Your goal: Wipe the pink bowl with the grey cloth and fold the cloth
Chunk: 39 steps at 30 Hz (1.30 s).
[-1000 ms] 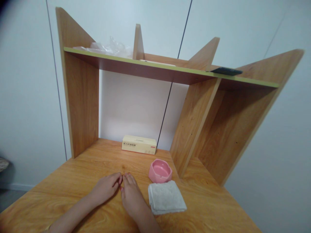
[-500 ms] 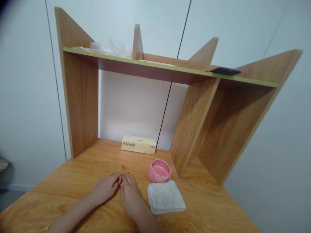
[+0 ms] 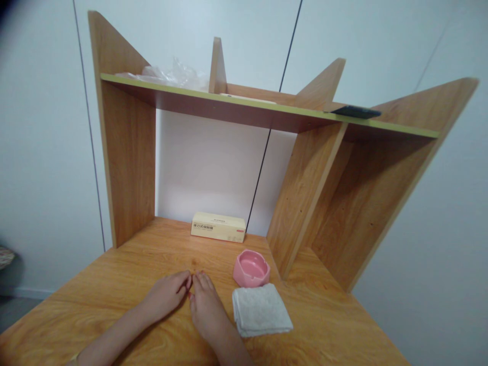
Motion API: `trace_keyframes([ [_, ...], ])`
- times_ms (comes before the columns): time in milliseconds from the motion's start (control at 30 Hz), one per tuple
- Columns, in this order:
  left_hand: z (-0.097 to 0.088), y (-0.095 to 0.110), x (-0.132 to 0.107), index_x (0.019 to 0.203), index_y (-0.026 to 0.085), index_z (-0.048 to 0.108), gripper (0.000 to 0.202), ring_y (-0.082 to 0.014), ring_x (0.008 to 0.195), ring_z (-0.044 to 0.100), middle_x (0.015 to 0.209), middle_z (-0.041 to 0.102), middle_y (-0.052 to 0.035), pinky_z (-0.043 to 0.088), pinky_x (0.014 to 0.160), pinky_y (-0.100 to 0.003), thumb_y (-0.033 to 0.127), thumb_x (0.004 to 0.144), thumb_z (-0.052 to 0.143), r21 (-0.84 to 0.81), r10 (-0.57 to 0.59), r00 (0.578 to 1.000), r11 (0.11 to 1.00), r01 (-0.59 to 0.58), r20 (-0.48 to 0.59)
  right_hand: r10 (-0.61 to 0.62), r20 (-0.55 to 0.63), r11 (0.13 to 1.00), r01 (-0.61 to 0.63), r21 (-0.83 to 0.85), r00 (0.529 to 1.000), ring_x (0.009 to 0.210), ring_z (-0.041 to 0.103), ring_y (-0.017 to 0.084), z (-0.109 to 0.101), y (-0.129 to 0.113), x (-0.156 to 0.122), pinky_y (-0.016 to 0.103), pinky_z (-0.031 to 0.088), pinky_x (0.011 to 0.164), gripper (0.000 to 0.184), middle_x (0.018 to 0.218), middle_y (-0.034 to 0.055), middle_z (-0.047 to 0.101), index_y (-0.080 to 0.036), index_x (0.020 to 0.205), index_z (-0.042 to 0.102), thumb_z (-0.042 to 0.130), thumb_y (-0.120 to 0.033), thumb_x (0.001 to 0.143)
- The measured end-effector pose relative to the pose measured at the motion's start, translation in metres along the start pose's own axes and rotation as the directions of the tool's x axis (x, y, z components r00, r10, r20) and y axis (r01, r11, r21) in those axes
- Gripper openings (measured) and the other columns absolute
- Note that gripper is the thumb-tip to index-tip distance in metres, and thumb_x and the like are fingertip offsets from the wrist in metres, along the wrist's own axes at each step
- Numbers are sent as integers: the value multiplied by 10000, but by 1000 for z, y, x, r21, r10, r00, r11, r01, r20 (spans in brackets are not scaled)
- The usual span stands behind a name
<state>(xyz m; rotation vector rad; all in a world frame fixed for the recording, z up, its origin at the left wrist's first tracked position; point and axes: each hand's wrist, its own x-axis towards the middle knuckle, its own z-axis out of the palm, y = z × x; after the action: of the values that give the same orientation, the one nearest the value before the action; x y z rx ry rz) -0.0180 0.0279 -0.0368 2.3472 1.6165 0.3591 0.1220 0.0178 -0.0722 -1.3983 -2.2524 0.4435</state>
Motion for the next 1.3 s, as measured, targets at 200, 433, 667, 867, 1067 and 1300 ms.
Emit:
trace_keyframes([
  [200,1,-1,1,869,176,550,215,-187,809,598,880,650,-66,401,700,-264,130,844,341,3,4,1000,1000,-4,-3,6,-6,1000,-6,16,1000,1276,282,178,0,0,0,358,225,1071,479,1358,87,384,-108,1304,380,332,-175,832],
  [433,1,0,0,878,173,542,203,-189,821,599,880,650,-69,396,703,-263,125,847,347,8,2,1000,1000,-2,-8,9,4,1000,-9,-2,1000,1273,288,184,-2,-3,0,346,222,1071,473,1347,121,393,-62,1298,380,318,-184,844],
  [667,0,1,-1,871,175,542,201,-185,809,601,868,652,-61,396,694,-257,121,849,350,0,-3,1000,1000,3,-12,8,-6,1000,-8,-3,1000,1275,283,184,0,-1,0,355,230,1069,481,1354,109,386,-80,1303,376,330,-167,832],
  [867,0,1,0,874,174,543,200,-195,824,601,873,654,-65,397,700,-265,124,845,352,2,2,1000,1000,-2,1,0,-7,1000,-1,-10,1000,1272,290,185,0,-2,-1,352,233,1067,476,1352,123,386,-61,1297,381,320,-172,837],
  [1067,2,-2,1,874,176,545,195,-192,823,601,890,652,-64,399,703,-263,126,842,359,-5,0,1000,1000,0,4,27,-6,1000,-27,9,1000,1280,275,174,-1,-2,-1,350,222,1071,475,1360,90,382,-104,1303,381,328,-190,839],
  [1300,2,-1,1,875,175,546,208,-193,823,599,895,650,-70,402,714,-268,124,845,347,5,12,1000,1000,-12,-4,12,-3,1000,-12,-7,1000,1274,286,176,-1,-3,-1,345,228,1069,475,1350,109,392,-77,1299,381,321,-184,841],
])
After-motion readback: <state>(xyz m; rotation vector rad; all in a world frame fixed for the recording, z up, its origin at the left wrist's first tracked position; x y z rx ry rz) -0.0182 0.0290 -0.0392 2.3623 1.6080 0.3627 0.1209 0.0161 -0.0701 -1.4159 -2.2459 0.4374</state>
